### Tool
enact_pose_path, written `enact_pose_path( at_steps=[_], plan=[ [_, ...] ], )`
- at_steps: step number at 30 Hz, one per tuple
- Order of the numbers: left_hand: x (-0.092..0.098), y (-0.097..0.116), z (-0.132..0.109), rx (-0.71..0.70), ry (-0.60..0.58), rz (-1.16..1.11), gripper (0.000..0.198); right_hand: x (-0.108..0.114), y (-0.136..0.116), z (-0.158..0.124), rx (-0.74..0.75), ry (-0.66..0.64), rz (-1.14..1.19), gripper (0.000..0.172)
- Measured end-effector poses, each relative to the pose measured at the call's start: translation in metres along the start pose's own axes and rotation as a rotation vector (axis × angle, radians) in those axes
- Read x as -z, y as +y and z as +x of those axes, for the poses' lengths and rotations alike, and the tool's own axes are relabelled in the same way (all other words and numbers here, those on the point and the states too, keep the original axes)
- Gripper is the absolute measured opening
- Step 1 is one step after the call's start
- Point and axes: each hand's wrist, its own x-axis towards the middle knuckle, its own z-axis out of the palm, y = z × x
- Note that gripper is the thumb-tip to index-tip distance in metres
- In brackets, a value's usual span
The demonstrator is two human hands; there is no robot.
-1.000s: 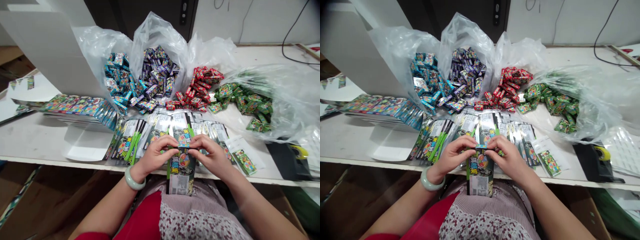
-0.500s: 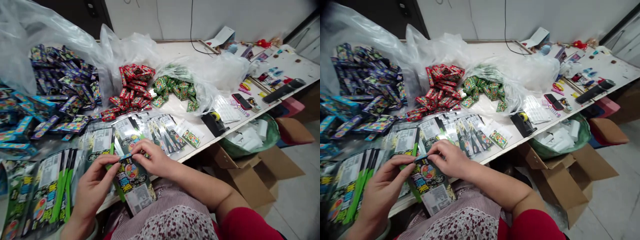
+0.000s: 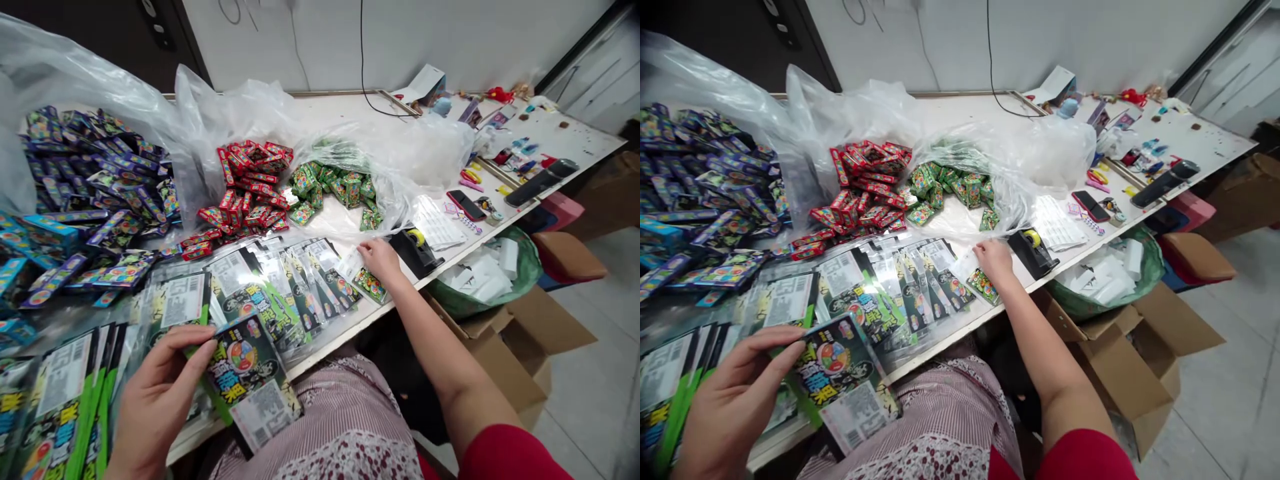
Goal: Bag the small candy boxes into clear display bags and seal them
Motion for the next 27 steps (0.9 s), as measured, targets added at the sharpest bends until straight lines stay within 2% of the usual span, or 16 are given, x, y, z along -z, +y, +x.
enact_pose_path(
  at_steps=[4, 8, 14, 17, 19, 21, 22, 25, 27],
  plan=[
    [0.002, -0.004, -0.001, -0.016, 0.024, 0.024, 0.008, -0.013, -0.005, 0.007, -0.063, -0.005, -0.029, 0.015],
    [0.001, -0.001, -0.003, -0.002, 0.039, 0.011, 0.009, -0.015, 0.001, 0.004, -0.093, -0.018, 0.014, 0.014],
    [0.000, -0.006, 0.000, -0.042, 0.004, 0.001, 0.007, -0.008, 0.010, -0.004, -0.111, -0.032, 0.182, 0.017],
    [0.001, -0.008, 0.002, -0.124, -0.008, -0.012, 0.005, 0.004, 0.002, -0.008, -0.113, -0.052, 0.288, 0.022],
    [-0.001, -0.004, 0.002, -0.175, -0.015, -0.026, 0.003, 0.014, -0.019, -0.016, -0.086, -0.090, 0.361, 0.025],
    [-0.005, 0.002, 0.002, -0.207, -0.025, -0.044, 0.001, 0.024, -0.055, -0.029, 0.007, -0.197, 0.458, 0.027],
    [-0.008, 0.005, 0.001, -0.217, -0.027, -0.057, 0.001, 0.029, -0.077, -0.037, 0.082, -0.274, 0.515, 0.027],
    [-0.014, 0.011, -0.001, -0.241, -0.037, -0.123, 0.002, 0.037, -0.144, -0.059, 0.436, -0.659, 0.666, 0.022],
    [-0.016, 0.012, -0.003, -0.235, -0.043, -0.148, 0.003, 0.035, -0.180, -0.069, 0.587, -0.783, 0.622, 0.018]
  ],
)
